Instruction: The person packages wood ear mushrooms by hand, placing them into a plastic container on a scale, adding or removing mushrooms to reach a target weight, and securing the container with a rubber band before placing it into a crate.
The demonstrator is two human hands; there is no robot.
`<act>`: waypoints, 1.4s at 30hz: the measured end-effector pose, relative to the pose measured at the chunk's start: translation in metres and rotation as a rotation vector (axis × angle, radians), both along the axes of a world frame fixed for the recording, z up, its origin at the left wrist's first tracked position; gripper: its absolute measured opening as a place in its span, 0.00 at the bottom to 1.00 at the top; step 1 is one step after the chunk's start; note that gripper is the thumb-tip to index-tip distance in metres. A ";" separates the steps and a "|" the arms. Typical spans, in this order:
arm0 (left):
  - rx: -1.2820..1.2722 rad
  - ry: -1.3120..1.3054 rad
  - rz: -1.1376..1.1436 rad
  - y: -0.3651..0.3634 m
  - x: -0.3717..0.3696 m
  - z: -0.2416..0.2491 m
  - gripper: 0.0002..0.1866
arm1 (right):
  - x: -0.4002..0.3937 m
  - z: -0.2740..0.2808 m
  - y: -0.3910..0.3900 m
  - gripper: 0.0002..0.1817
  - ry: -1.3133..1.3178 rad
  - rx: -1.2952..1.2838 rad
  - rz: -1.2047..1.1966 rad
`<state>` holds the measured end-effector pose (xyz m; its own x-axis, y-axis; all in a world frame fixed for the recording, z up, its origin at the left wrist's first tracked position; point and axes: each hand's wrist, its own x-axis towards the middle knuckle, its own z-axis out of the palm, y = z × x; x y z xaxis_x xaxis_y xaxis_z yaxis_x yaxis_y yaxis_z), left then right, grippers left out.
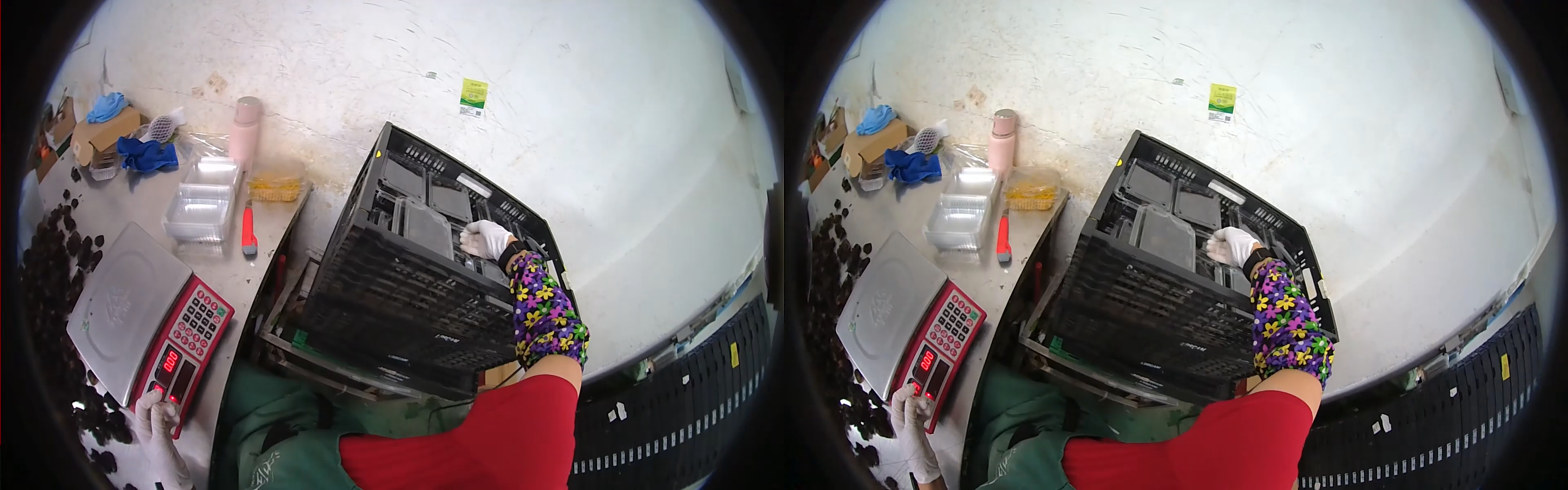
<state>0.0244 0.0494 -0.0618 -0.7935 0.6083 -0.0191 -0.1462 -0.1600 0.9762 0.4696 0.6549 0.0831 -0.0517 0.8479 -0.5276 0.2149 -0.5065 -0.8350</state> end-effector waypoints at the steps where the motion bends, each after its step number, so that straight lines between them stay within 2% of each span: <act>1: -0.011 0.002 0.024 0.002 0.006 0.006 0.09 | 0.002 -0.001 0.004 0.11 -0.024 0.038 -0.001; 6: 0.000 -0.009 0.048 0.004 0.009 0.005 0.09 | 0.002 -0.001 0.002 0.10 -0.117 0.091 0.010; 8: -0.011 -0.015 0.062 0.006 0.009 0.008 0.09 | 0.004 -0.006 0.004 0.16 -0.146 0.120 0.061; 9: -0.012 -0.011 0.060 0.007 0.010 0.010 0.09 | 0.003 0.001 -0.001 0.16 -0.143 0.120 0.059; 11: -0.038 -0.030 0.067 0.008 0.011 0.015 0.10 | -0.003 0.024 -0.020 0.28 -0.419 -0.055 0.228; 12: -0.041 -0.026 0.062 0.006 0.008 0.012 0.10 | 0.003 0.029 -0.020 0.41 -0.562 -0.042 0.288; 15: -0.007 -0.016 0.036 0.001 0.002 0.002 0.10 | 0.013 0.055 -0.022 0.47 -0.479 0.016 0.306; 16: -0.013 -0.015 0.036 0.000 0.002 0.004 0.10 | 0.007 0.062 -0.027 0.47 -0.535 0.006 0.319; 19: -0.026 -0.009 0.046 -0.005 0.001 0.004 0.09 | -0.024 0.074 -0.070 0.47 -0.661 -0.028 0.600; 20: -0.040 -0.011 0.049 -0.006 0.001 0.004 0.09 | -0.038 0.075 -0.084 0.44 -0.631 -0.033 0.735; 22: -0.061 -0.016 0.054 -0.006 -0.001 -0.003 0.09 | -0.057 0.059 -0.086 0.41 -0.614 -0.043 0.849; 24: -0.082 -0.020 0.054 -0.003 0.001 -0.006 0.09 | -0.065 0.044 -0.077 0.39 -0.545 0.229 0.900; 25: -0.086 -0.030 0.056 -0.001 0.004 -0.006 0.09 | -0.067 0.035 -0.066 0.38 -0.285 0.039 0.815; 26: -0.093 -0.038 0.059 0.001 0.006 -0.004 0.09 | -0.076 0.047 -0.075 0.38 -0.285 0.040 0.816; 28: -0.095 -0.022 0.064 0.008 0.018 0.015 0.09 | -0.095 0.081 -0.106 0.37 -0.704 0.185 0.863; 29: -0.089 -0.009 0.066 0.011 0.021 0.021 0.10 | -0.081 0.055 -0.076 0.37 -0.813 0.457 0.959; 30: -0.089 -0.005 0.067 0.010 0.022 0.021 0.10 | -0.079 0.071 -0.074 0.35 -0.836 0.403 0.542; 31: -0.086 -0.004 0.065 0.008 0.022 0.021 0.10 | -0.059 0.064 -0.054 0.31 -0.838 0.715 0.337; 32: -0.079 -0.002 0.066 0.006 0.020 0.020 0.10 | -0.023 0.041 0.002 0.23 -0.784 0.917 0.228; 33: -0.079 0.001 0.072 0.005 0.018 0.019 0.10 | -0.015 0.045 0.006 0.22 -0.785 0.789 0.182; 34: -0.067 -0.007 0.060 0.002 0.016 0.017 0.09 | -0.003 0.043 0.028 0.19 -1.050 0.620 0.271; 36: -0.055 -0.015 0.057 -0.002 0.016 0.015 0.09 | 0.026 0.012 0.061 0.19 -1.333 0.601 0.914; 38: -0.069 -0.019 0.052 -0.006 0.017 0.015 0.11 | -0.026 0.028 -0.003 0.17 -0.605 0.266 0.070; 39: -0.063 -0.015 0.052 -0.008 0.017 0.014 0.10 | 0.030 -0.018 0.081 0.18 -0.828 0.472 0.525; 40: -0.071 -0.014 0.071 -0.009 0.019 0.016 0.10 | -0.016 0.031 0.011 0.20 -0.741 0.176 0.262; 41: -0.078 -0.027 0.086 -0.007 0.022 0.020 0.09 | -0.016 0.033 0.007 0.20 -0.739 0.174 0.280; 42: -0.086 -0.044 0.107 -0.007 0.026 0.023 0.08 | -0.002 0.034 0.006 0.21 -0.918 0.387 0.669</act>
<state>0.0502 0.0429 -0.0392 -0.8509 0.5150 -0.1035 -0.1754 -0.0928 0.9801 0.4673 0.6609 0.1174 -0.2802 0.9072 -0.3137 0.9347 0.1834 -0.3045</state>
